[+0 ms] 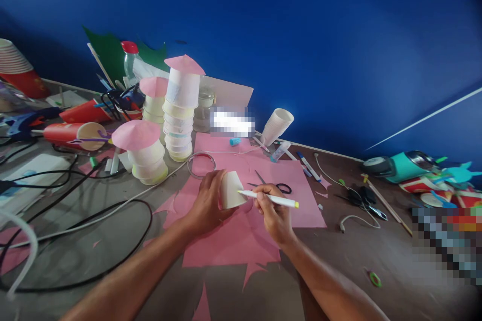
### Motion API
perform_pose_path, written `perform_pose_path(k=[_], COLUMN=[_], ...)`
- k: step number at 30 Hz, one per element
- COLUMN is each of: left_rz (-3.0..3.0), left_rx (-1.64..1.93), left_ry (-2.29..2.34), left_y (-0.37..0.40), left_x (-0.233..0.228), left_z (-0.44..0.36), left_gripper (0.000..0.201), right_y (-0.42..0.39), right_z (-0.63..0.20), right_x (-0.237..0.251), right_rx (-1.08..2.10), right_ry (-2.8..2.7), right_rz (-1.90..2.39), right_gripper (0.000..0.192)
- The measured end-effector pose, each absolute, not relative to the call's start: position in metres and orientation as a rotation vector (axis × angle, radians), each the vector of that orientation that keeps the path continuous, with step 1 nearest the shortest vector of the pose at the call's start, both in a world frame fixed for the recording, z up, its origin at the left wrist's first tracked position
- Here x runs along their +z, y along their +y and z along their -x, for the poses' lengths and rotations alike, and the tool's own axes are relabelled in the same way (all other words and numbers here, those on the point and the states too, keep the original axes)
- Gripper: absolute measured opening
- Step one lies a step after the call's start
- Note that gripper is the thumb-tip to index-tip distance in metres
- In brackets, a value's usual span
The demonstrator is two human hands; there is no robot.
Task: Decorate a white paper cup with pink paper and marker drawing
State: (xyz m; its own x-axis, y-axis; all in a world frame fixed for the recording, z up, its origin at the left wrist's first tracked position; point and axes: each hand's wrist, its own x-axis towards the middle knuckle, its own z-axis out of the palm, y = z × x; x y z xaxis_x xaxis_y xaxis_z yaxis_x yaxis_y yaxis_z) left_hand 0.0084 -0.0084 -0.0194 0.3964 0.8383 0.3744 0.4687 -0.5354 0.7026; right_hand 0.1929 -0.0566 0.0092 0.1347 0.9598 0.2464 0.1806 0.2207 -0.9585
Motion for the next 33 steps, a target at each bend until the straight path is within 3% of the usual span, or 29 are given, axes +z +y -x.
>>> perform_pose_path(k=[21, 27, 33], left_rz=[-2.151, -2.137, -2.128], left_rx=[0.987, 0.934, 0.936], left_ry=[1.118, 1.137, 1.176], left_y=[-0.0088, -0.0080, -0.0091], left_x=[-0.0161, -0.0188, -0.0193], left_z=[-0.0088, -0.0077, -0.0084], left_gripper=[0.086, 0.089, 0.088], right_y=[-0.0572, -0.0532, -0.0494], right_z=[-0.1919, -0.1893, -0.1875], right_x=[0.0082, 0.0093, 0.0088], right_rx=[0.801, 0.751, 0.604], right_ry=[-1.215, -1.111, -1.354], right_rz=[1.197, 1.209, 1.300], right_gripper=[0.026, 0.036, 0.025])
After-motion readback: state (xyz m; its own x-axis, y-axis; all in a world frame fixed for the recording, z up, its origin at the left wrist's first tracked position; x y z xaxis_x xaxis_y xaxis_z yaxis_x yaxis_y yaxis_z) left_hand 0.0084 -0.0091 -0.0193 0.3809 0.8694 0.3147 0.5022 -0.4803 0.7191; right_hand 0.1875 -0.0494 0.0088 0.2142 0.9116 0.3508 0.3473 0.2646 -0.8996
